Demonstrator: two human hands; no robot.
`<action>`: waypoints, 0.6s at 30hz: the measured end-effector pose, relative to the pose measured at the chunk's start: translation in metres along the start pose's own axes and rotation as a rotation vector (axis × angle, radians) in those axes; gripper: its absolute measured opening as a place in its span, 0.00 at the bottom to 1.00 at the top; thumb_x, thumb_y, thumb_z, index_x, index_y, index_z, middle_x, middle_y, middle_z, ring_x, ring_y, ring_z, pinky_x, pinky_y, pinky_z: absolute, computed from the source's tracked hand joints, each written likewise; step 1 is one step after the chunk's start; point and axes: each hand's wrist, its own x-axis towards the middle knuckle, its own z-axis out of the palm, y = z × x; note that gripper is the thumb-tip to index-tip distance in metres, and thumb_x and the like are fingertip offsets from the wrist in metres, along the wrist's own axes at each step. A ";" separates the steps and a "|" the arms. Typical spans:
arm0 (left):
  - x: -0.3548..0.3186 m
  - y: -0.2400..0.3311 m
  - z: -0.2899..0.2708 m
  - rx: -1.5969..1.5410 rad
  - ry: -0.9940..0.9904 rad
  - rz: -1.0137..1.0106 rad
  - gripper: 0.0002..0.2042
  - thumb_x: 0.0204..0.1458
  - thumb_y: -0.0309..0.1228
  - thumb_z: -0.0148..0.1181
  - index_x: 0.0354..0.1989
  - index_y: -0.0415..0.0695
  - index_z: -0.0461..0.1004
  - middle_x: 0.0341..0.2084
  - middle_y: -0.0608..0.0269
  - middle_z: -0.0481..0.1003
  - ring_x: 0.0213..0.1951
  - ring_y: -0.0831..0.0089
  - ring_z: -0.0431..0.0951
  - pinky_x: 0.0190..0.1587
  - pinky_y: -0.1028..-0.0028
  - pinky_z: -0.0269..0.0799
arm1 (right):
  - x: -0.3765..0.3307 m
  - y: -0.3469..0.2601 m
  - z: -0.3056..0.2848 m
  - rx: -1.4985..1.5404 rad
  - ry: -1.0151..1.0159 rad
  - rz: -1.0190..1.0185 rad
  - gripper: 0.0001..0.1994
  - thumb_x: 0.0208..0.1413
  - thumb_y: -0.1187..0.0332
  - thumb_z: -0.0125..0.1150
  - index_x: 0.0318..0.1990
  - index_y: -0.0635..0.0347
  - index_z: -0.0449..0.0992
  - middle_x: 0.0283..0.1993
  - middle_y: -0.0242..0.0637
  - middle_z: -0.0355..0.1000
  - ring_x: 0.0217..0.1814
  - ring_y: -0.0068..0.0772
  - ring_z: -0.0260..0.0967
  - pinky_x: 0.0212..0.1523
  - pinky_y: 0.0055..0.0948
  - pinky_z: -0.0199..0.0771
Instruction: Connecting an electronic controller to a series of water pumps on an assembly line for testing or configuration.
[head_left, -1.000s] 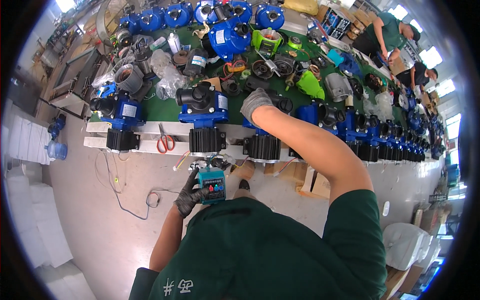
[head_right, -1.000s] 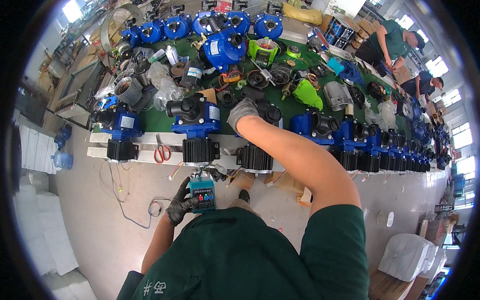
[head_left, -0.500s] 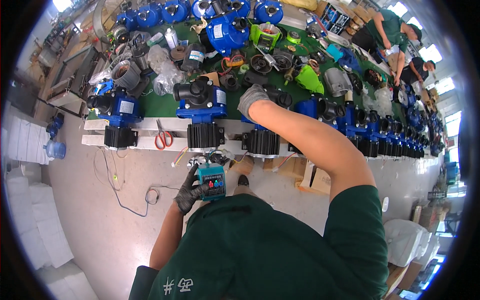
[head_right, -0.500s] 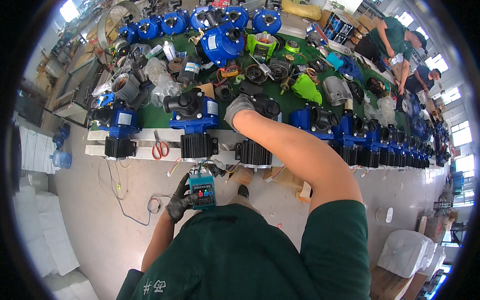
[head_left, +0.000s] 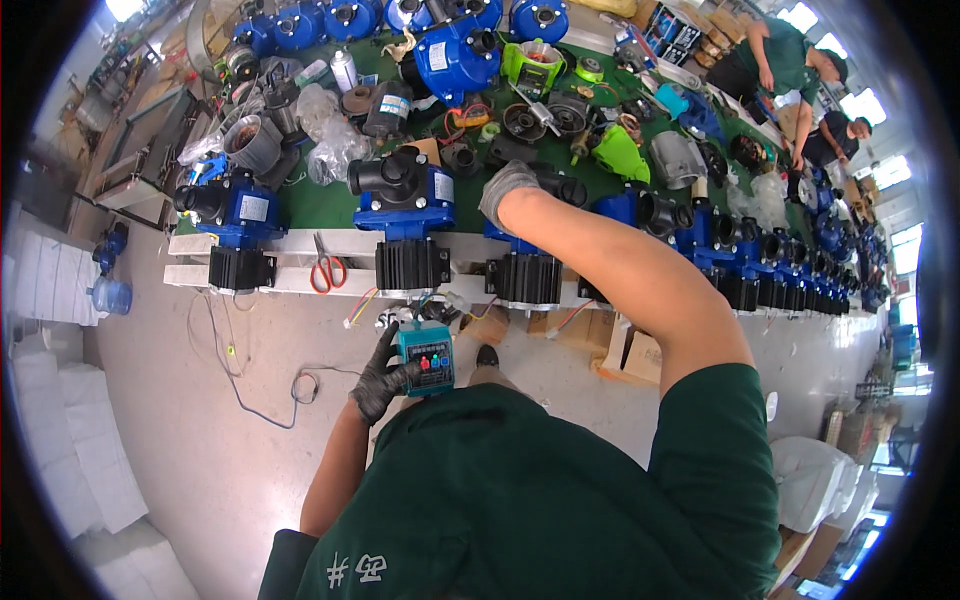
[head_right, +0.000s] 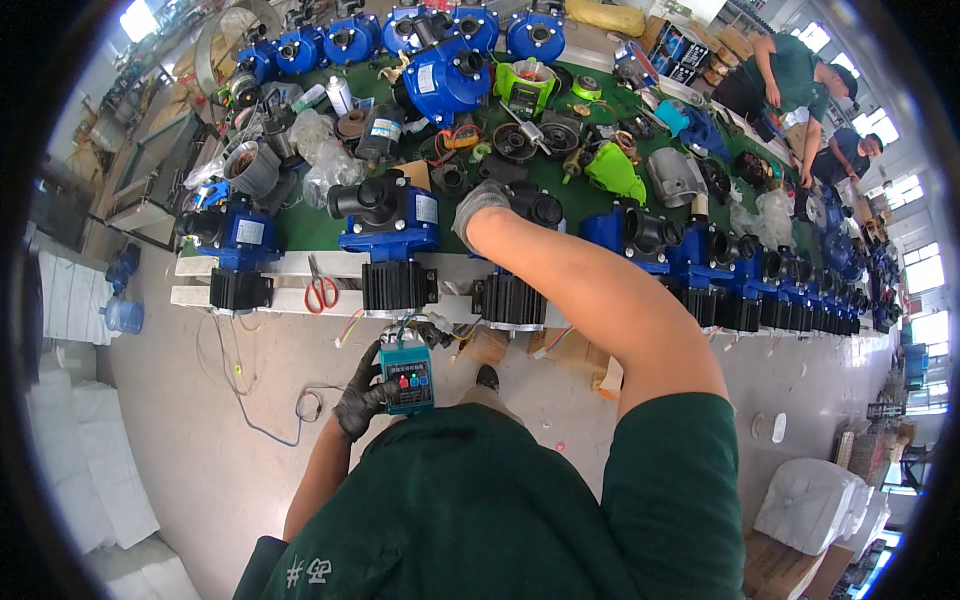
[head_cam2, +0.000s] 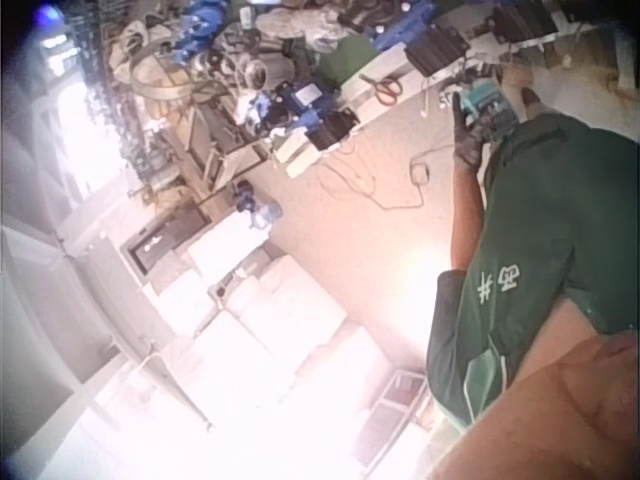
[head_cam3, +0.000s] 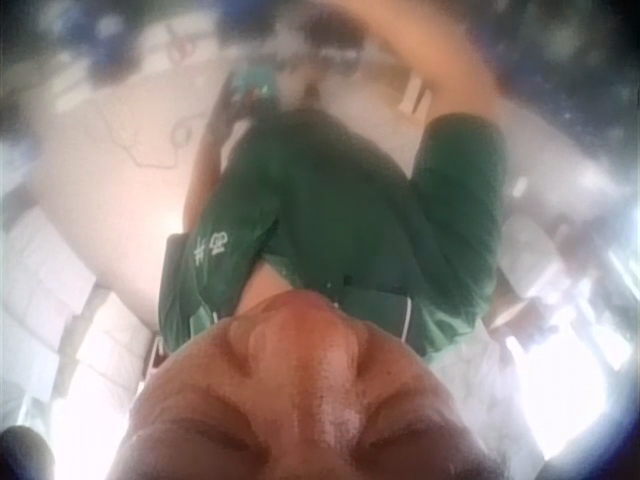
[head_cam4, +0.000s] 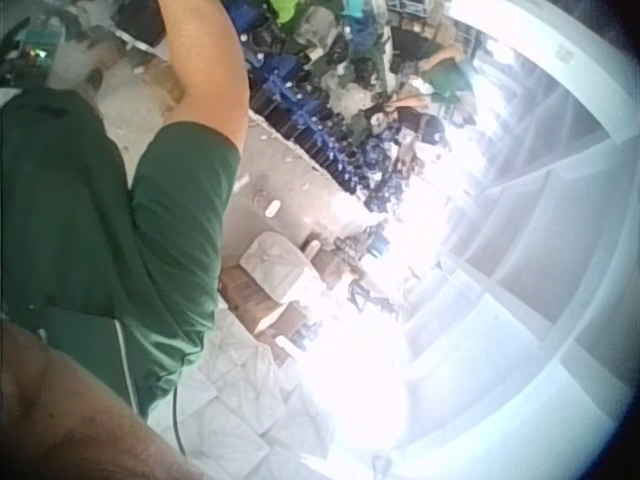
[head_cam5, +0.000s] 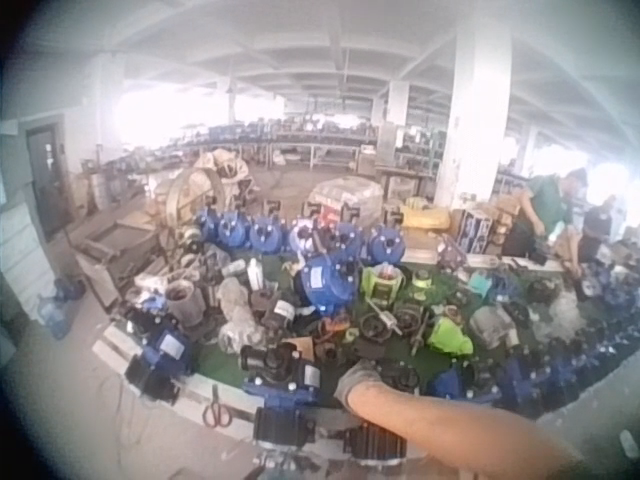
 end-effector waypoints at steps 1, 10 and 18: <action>0.000 0.002 0.000 0.008 0.003 -0.001 0.49 0.48 0.32 0.74 0.75 0.62 0.45 0.63 0.48 0.61 0.60 0.55 0.70 0.56 0.58 0.75 | -0.001 -0.001 -0.001 0.011 0.012 0.026 0.17 0.49 0.68 0.67 0.49 0.47 0.84 0.50 0.31 0.80 0.51 0.39 0.79 0.41 0.42 0.78; 0.001 0.005 0.005 0.010 0.014 -0.024 0.49 0.48 0.31 0.74 0.75 0.65 0.47 0.63 0.48 0.61 0.58 0.55 0.72 0.53 0.56 0.77 | 0.011 0.005 0.008 0.030 0.007 0.024 0.18 0.50 0.68 0.66 0.51 0.49 0.83 0.52 0.34 0.80 0.51 0.40 0.79 0.43 0.43 0.80; 0.002 0.000 0.009 -0.014 0.027 -0.009 0.49 0.47 0.31 0.74 0.75 0.63 0.47 0.62 0.48 0.62 0.57 0.56 0.72 0.52 0.57 0.78 | 0.019 0.004 0.017 -0.010 -0.026 -0.019 0.19 0.49 0.67 0.67 0.52 0.50 0.82 0.52 0.35 0.79 0.52 0.41 0.78 0.42 0.42 0.79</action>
